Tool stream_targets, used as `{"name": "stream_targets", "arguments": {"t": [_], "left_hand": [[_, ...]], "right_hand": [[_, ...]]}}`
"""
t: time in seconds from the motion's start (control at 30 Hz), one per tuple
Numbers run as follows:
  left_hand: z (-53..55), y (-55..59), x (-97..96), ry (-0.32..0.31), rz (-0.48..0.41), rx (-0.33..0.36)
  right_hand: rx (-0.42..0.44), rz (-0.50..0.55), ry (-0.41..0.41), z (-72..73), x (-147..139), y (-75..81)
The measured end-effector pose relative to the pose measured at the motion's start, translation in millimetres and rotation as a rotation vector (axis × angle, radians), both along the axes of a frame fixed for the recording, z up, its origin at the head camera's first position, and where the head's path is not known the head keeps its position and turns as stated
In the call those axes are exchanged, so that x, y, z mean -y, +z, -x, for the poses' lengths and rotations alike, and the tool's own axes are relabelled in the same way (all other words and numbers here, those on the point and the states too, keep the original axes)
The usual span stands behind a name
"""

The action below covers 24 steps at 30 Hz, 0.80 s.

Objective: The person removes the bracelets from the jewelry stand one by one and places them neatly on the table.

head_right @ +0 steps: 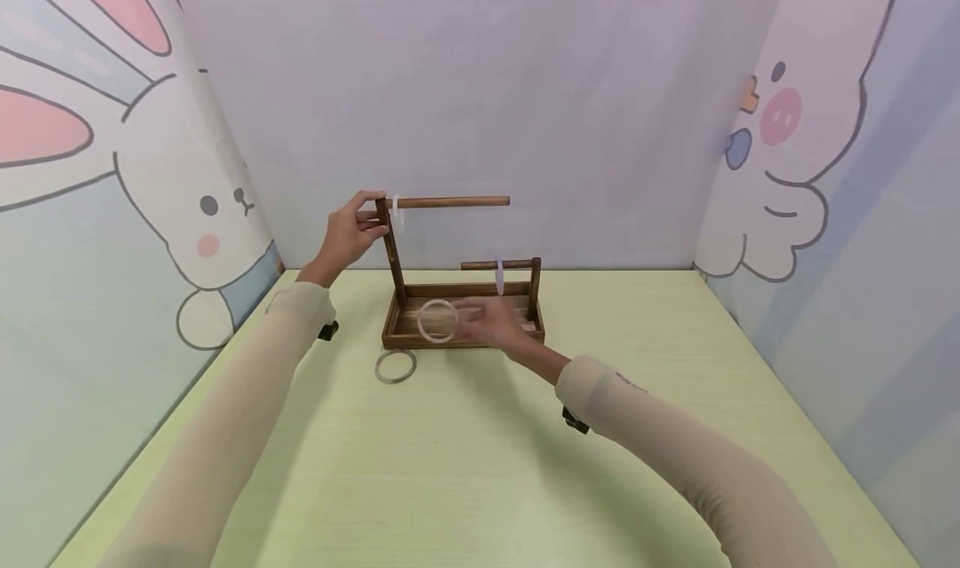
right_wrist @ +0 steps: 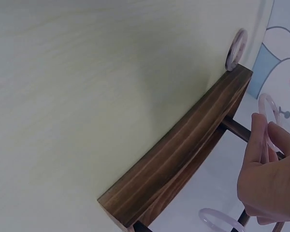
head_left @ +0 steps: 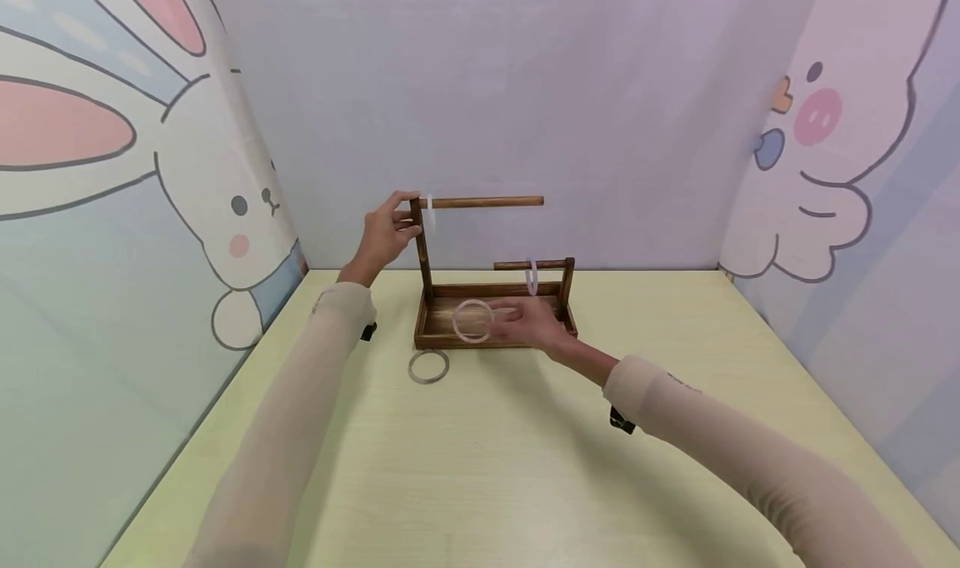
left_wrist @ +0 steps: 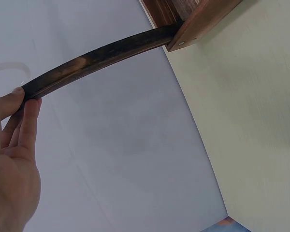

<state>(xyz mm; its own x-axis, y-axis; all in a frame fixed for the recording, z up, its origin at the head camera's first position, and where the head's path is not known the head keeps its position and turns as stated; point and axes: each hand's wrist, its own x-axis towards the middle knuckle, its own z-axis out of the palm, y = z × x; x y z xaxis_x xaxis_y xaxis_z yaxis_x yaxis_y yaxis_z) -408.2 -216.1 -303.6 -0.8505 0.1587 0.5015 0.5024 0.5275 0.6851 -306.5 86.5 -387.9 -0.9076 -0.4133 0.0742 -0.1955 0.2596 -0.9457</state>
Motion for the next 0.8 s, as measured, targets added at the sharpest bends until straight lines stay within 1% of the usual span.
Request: {"name": "stream_targets", "arguments": {"t": [0.17, 0.3, 0.47, 0.63, 0.73, 0.8], "left_hand": [[0.2, 1.5, -1.1, -0.007, 0.002, 0.005], [-1.5, 4.1, -1.7, -0.006, 0.008, 0.011], [-2.2, 5.6, -1.7, 0.000, 0.003, 0.025], [0.6, 4.1, -1.8, -0.002, 0.001, 0.025], [1.9, 2.8, -1.6, -0.002, 0.005, 0.019], [2.3, 1.9, -1.4, -0.001, 0.006, 0.016]], "right_hand": [[0.057, 0.063, 0.023, -2.6, 3, -12.8], [0.080, 0.091, 0.030, -3.7, 6, -20.8], [0.120, 0.075, 0.031, -6.1, 8, -29.7], [0.174, 0.054, 0.035, -7.1, 8, -38.2], [0.182, 0.045, 0.035, -6.3, 9, -42.0], [0.168, 0.040, 0.038, -5.5, 10, -44.2]]}}
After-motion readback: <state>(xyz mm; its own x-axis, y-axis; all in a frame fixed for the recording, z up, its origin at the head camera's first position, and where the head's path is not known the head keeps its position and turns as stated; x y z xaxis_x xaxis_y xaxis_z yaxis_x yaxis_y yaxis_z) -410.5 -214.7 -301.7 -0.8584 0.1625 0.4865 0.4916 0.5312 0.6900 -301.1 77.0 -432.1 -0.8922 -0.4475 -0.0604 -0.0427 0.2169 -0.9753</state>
